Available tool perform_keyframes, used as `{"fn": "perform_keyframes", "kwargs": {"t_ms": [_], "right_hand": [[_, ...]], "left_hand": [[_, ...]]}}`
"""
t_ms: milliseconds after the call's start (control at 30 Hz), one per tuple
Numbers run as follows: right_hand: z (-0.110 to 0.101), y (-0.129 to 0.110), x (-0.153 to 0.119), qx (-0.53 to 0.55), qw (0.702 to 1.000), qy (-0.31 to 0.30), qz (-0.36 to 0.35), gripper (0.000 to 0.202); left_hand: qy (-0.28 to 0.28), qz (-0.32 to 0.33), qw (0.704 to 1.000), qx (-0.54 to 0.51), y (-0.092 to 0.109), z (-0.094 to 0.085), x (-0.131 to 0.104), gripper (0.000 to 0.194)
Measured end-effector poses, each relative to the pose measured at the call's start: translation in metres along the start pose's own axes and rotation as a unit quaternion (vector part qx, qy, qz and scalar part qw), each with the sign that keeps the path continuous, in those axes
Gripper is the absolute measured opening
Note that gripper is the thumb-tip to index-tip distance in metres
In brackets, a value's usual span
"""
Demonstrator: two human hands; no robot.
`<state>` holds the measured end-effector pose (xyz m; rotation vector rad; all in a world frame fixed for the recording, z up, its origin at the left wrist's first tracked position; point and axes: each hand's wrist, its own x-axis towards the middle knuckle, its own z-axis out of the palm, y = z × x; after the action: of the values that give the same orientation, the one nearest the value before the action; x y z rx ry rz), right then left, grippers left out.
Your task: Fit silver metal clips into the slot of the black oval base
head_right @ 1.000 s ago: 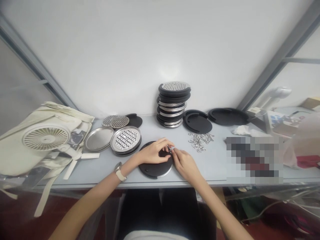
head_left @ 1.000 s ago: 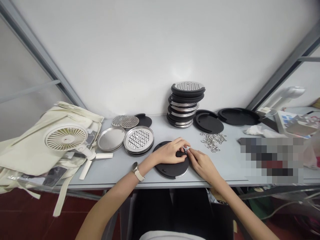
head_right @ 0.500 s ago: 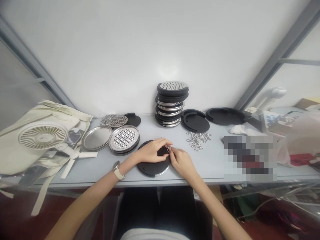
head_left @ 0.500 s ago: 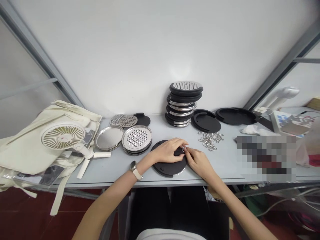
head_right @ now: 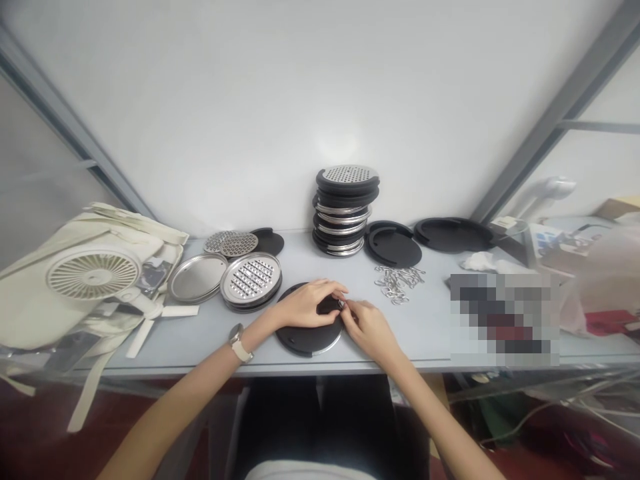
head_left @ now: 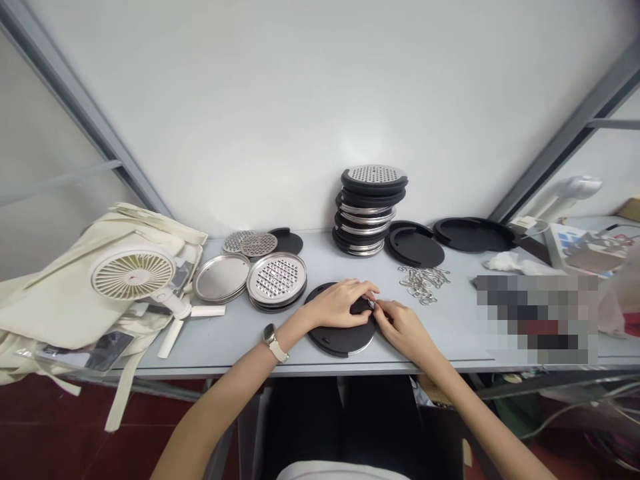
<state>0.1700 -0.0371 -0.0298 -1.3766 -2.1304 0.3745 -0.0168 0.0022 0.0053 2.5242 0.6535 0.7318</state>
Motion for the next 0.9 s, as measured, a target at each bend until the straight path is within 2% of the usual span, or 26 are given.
{"fn": "perform_keyframes", "kwargs": {"t_ms": [500, 900], "right_hand": [[0.0016, 0.0017, -0.0019, -0.002, 1.0, 0.0, 0.007, 0.029], [0.0034, 0.0029, -0.0024, -0.008, 1.0, 0.002, -0.003, 0.031]], "left_hand": [[-0.017, -0.003, 1.0, 0.006, 0.0026, -0.0028, 0.0001, 0.04], [-0.005, -0.005, 1.0, -0.013, 0.0008, -0.0029, 0.0003, 0.04]]}}
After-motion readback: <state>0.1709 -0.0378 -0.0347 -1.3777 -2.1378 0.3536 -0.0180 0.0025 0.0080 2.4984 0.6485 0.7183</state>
